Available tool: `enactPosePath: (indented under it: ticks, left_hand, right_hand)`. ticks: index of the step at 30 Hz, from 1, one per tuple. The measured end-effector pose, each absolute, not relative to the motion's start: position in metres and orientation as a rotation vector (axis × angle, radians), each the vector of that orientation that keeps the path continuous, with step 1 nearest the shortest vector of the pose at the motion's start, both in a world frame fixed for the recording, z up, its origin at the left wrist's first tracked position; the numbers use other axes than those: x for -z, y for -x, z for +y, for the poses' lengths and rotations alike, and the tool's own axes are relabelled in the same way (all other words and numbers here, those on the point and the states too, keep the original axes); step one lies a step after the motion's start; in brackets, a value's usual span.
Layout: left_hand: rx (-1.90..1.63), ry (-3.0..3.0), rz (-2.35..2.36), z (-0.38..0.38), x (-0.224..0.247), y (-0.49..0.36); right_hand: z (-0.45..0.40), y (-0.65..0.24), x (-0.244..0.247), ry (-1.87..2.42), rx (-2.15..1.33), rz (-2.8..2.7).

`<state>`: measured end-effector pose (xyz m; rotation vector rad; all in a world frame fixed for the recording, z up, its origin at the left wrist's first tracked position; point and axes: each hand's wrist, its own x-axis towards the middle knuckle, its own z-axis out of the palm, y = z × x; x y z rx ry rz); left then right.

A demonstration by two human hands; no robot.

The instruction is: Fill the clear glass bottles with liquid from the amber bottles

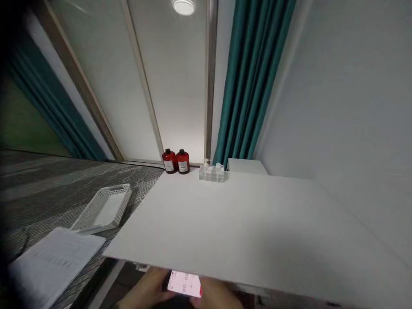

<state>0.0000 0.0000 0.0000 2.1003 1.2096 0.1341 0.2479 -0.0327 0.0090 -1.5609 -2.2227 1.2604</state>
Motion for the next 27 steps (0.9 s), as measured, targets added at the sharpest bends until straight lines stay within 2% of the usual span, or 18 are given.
enactPosePath:
  ticks: [5, 27]
  left_hand:
    - [-0.165, -2.100, 1.263, -0.008, 0.007, 0.004]
    - [-0.110, -2.082, 1.300, -0.007, 0.009, 0.002]
  right_hand:
    - [-0.035, -0.247, -0.021, 1.615, -1.141, -2.232]
    - [-0.035, -0.247, -0.023, 1.561, -1.147, -2.253]
